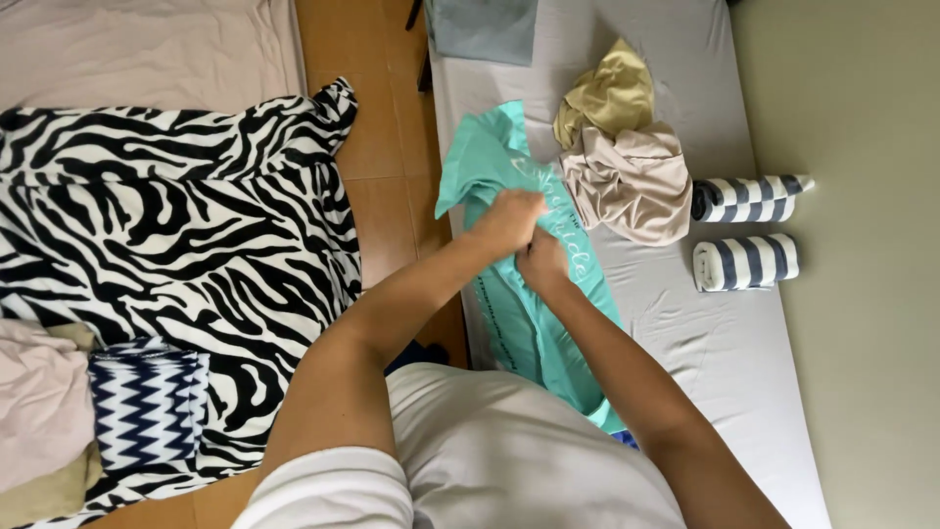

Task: The person inserts a white pillow into a teal floral pillowcase on a bed. They align the corners, push the pillow inside, and smooth the case before zipping it closed.

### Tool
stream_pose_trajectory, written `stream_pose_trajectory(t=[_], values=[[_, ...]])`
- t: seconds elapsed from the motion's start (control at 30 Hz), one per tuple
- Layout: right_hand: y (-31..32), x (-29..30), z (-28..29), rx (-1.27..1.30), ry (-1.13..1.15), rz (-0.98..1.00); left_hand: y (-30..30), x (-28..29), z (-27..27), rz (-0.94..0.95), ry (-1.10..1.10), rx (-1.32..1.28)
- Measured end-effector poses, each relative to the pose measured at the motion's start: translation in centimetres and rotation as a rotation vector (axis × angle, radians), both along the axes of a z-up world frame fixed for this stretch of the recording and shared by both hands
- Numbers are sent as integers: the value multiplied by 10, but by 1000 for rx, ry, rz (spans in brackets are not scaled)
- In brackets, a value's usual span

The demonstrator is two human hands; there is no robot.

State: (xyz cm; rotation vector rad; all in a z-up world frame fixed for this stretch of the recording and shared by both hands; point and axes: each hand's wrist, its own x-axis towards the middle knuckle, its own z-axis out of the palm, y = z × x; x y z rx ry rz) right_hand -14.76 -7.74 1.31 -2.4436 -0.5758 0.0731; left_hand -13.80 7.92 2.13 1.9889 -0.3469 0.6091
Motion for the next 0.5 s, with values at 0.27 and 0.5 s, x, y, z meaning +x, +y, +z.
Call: stream_pose_trajectory(t=[0.27, 0.5], values=[[57, -32, -5, -390, -743, 99, -16, 20, 26, 52, 133, 72], [51, -55, 43, -324, -147, -152, 68, 47, 11, 131, 324, 341]])
